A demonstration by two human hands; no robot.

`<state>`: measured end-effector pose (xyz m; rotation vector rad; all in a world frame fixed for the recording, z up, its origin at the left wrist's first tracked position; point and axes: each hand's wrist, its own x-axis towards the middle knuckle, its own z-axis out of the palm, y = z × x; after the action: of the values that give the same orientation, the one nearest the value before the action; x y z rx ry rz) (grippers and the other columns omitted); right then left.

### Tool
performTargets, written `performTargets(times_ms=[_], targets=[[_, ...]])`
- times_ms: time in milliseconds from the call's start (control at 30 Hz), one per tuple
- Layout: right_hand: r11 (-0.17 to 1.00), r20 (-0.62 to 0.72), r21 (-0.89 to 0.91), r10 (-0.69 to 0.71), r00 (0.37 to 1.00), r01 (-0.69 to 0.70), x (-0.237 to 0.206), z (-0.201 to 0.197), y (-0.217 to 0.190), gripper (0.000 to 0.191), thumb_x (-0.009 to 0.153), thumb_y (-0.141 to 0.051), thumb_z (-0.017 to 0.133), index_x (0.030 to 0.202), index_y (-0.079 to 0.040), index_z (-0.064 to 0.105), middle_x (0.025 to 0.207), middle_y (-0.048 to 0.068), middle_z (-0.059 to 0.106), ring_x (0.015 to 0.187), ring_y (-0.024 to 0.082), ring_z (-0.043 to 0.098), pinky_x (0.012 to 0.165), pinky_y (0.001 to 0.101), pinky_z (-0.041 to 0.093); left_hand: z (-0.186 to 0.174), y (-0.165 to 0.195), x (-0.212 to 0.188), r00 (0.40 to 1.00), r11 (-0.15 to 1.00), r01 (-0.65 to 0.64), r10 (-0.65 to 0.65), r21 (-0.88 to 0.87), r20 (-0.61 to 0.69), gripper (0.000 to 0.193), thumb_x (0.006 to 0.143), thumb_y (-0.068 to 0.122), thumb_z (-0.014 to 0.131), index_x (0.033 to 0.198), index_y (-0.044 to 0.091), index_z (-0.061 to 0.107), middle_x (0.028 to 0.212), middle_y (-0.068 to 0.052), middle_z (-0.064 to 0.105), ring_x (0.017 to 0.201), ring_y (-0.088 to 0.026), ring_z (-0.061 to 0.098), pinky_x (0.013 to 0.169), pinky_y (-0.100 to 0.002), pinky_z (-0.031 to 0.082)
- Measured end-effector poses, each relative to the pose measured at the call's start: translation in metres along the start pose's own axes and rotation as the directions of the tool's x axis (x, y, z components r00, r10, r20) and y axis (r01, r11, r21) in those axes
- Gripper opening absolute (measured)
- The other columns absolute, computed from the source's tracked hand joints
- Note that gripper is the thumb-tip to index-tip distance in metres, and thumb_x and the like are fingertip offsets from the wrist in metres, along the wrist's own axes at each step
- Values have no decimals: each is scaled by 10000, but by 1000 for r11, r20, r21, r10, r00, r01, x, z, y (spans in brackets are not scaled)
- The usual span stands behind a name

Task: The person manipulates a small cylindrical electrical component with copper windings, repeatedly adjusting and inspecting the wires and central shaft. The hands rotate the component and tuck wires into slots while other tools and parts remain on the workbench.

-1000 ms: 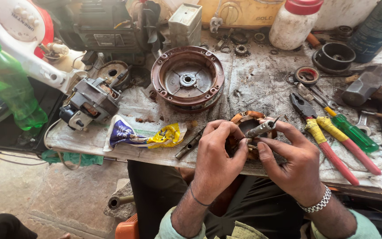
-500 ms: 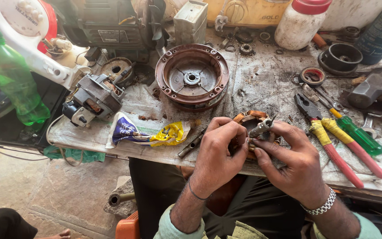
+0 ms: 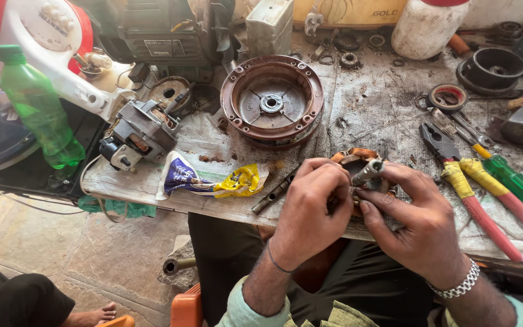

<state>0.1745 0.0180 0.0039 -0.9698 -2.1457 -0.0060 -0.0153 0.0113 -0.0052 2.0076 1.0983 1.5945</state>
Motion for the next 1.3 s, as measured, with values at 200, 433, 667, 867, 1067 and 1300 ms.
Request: performTargets(times_ms=[200,433,667,867,1067,1300], targets=[[990,-8,39,139,990,-139,2,-4,-10,204,844,-81,744,1044,-44,772,1205,159,689,1063,283,716,908,369,573,-6,1,1,994,992,109,-109,-59,11,149,844,-33,724,889,20,592,845,-74,633,968,-284,667,815,-374,550],[981,-67,62,187,980,-183,5,-9,-12,225,870,-15,679,1085,-53,735,1248,137,684,1139,277,708,990,369,572,5,5,-2,997,998,56,-53,38,-58,192,852,-58,707,866,13,528,919,-97,651,1002,-288,651,904,-401,551],[980,-48,49,194,980,-192,7,-9,-12,252,870,-17,696,1119,-47,717,1280,147,673,1162,291,700,996,386,567,-1,11,1,991,992,124,-125,-33,-36,201,851,27,760,991,34,617,1025,-93,696,1078,-279,664,887,-382,558],[989,-57,79,130,990,-125,7,-9,-12,397,891,-24,695,1284,-30,642,1301,167,648,1189,315,680,1010,406,565,5,14,0,999,999,19,-17,37,-44,411,889,80,786,1263,38,620,1217,-110,673,1206,-310,635,1071,-435,508],[987,-28,105,123,992,-119,8,-7,-13,428,884,-27,698,1306,-21,626,1299,185,635,1166,332,678,965,405,568,4,13,-2,1000,991,6,-5,132,-8,436,911,49,741,1335,61,639,1185,-110,674,1205,-328,628,1077,-435,513],[984,-28,139,118,993,-113,9,-6,-12,460,875,-25,685,1330,-29,619,1299,182,636,1176,340,680,983,413,571,-3,23,0,993,981,-12,-11,194,120,535,841,59,759,1343,-53,612,1127,-161,643,1203,-355,609,1073,-445,510]])
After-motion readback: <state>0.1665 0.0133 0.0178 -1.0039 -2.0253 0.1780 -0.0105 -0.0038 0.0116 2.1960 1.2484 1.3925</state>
